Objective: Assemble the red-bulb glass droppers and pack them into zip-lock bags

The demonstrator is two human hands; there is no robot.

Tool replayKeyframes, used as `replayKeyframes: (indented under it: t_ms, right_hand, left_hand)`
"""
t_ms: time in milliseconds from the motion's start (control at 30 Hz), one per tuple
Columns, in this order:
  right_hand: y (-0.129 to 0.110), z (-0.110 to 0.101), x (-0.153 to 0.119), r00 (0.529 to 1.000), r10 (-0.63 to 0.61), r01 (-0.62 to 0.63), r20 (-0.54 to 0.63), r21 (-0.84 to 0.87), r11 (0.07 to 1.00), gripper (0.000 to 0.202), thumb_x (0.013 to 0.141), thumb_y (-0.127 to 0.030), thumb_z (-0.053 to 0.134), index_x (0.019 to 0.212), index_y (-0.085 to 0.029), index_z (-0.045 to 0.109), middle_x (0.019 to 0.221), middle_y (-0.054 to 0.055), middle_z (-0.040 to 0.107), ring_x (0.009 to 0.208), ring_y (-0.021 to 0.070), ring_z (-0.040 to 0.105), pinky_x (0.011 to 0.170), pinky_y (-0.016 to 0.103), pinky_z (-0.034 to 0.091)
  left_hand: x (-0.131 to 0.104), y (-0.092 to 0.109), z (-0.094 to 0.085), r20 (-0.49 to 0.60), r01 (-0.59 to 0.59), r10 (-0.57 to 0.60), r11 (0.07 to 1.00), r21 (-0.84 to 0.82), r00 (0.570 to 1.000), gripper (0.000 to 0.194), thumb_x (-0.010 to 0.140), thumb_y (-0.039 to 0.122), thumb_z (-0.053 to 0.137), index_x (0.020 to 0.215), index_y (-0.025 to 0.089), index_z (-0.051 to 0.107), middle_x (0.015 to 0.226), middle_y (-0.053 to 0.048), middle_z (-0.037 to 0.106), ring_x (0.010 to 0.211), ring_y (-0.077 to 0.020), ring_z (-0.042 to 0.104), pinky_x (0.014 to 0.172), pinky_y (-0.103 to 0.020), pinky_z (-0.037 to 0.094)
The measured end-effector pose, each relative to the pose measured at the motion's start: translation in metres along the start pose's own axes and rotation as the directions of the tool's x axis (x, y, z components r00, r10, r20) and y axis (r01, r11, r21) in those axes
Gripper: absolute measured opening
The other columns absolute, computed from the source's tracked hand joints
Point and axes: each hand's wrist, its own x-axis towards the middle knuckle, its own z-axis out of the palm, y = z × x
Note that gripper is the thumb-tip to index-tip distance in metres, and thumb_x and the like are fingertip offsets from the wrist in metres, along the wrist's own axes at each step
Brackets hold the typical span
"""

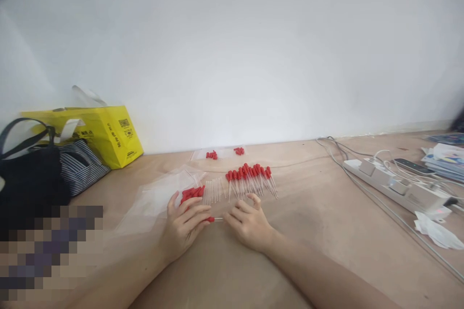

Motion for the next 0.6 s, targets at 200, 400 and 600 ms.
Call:
replayKeyframes:
  t_ms: [200,400,600]
  right_hand:
    - [-0.003,0.002,-0.001,0.999,-0.037,0.037,-0.008,-0.035,0.999,0.015,0.084,-0.017,0.045,0.078,-0.018,0.058,0.055,-0.004,0.05,0.065,0.0083,0.046,0.088,0.037,0.016]
    - [-0.005,0.002,0.001,0.999,-0.035,0.036,-0.032,0.036,0.999,0.02,0.083,-0.016,0.039,0.071,-0.016,0.055,0.054,-0.004,0.047,0.059,0.0085,0.04,0.083,0.035,0.019]
    - [-0.006,0.0,0.003,0.999,-0.037,0.038,-0.011,0.08,0.996,0.022,0.083,-0.015,0.038,0.067,-0.015,0.053,0.053,-0.003,0.044,0.059,0.0101,0.036,0.079,0.034,0.021]
  left_hand:
    - [-0.002,0.005,0.007,0.005,0.005,-0.004,0.999,-0.038,1.0,0.016,0.085,0.028,0.047,0.082,0.024,0.062,0.076,0.004,0.069,0.082,-0.0193,0.059,0.1,-0.05,0.008]
    - [-0.003,0.011,0.012,0.034,0.04,-0.036,0.99,-0.133,0.999,0.02,0.086,0.025,0.044,0.073,0.02,0.059,0.066,0.004,0.066,0.072,-0.015,0.058,0.1,-0.051,0.006]
    - [-0.002,0.013,0.012,0.053,0.043,-0.035,0.985,-0.165,0.998,0.018,0.085,0.023,0.044,0.073,0.02,0.057,0.065,0.004,0.064,0.072,-0.0149,0.057,0.099,-0.051,0.006]
